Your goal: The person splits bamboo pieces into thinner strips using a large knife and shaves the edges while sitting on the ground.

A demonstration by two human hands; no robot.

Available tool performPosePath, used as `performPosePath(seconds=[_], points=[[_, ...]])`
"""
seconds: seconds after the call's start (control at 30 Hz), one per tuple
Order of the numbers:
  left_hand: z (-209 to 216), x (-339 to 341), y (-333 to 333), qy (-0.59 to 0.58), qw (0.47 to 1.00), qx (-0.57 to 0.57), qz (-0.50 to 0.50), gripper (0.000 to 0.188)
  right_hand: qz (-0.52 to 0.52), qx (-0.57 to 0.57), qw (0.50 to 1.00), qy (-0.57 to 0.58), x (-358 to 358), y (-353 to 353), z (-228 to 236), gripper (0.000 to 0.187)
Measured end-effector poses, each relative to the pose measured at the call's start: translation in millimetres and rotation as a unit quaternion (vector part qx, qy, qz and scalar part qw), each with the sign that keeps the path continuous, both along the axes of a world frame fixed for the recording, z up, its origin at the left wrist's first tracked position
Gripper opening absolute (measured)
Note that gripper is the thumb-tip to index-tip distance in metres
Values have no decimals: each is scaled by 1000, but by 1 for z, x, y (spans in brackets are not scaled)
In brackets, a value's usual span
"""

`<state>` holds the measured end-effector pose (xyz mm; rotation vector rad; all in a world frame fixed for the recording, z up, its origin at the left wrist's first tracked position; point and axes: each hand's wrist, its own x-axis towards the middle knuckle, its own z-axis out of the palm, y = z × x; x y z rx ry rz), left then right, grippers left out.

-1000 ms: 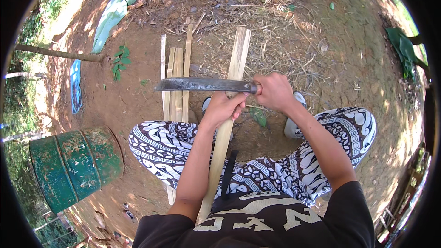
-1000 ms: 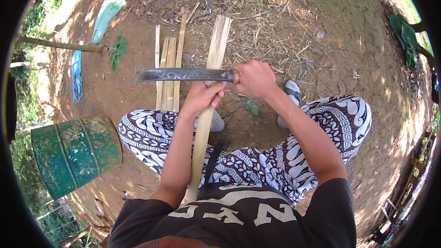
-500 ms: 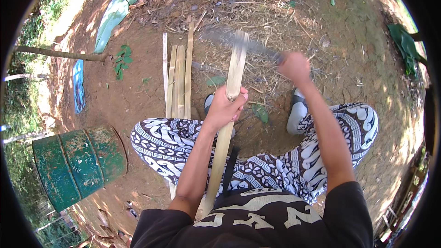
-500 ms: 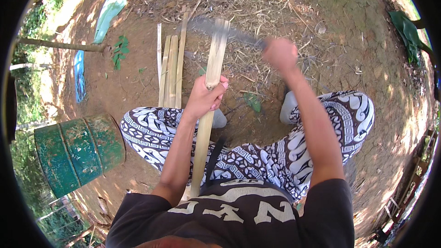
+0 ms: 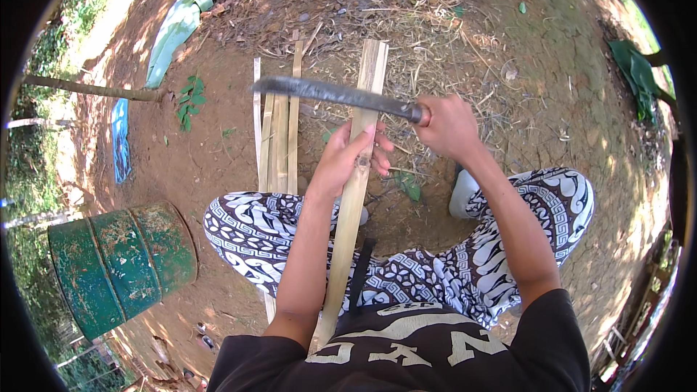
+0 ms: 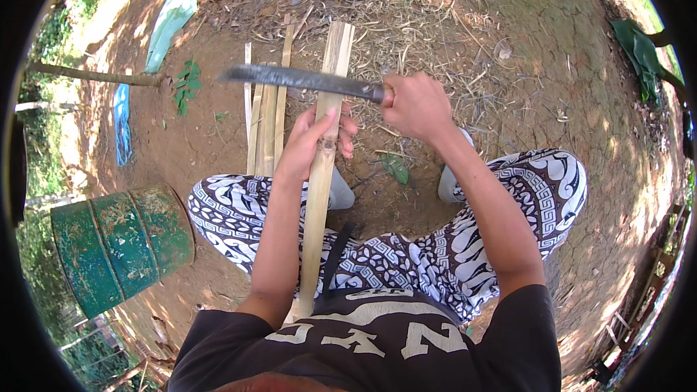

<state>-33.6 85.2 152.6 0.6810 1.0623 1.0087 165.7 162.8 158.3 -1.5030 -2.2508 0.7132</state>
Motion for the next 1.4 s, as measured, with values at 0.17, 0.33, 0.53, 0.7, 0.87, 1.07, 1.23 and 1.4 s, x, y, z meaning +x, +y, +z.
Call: performPosePath(seconds=[0.17,0.33,0.53,0.7,0.87,1.07,1.23,1.4], points=[[4,4,-3,-4,998,-33,-56,41,36,7,999,-38,2,-4,-3,10],[9,7,-11,13,998,-35,-53,39,44,1,999,-28,0,-8,-13,11],[1,14,-18,96,993,-4,-70,35,47,0,999,-21,0,-7,-32,12],[-5,18,-25,90,993,-20,-78,33,91,10,992,-84,24,10,-71,17],[-21,9,-13,89,995,11,-47,34,43,94,987,-124,53,35,-81,17],[-4,14,-19,72,996,-13,-56,35,71,12,994,-83,2,2,-51,12],[-11,11,-17,86,995,-9,-57,33,52,38,989,-131,59,42,-70,10],[-5,-2,-11,55,998,6,-2,31,26,-6,993,-116,14,8,-53,12]])
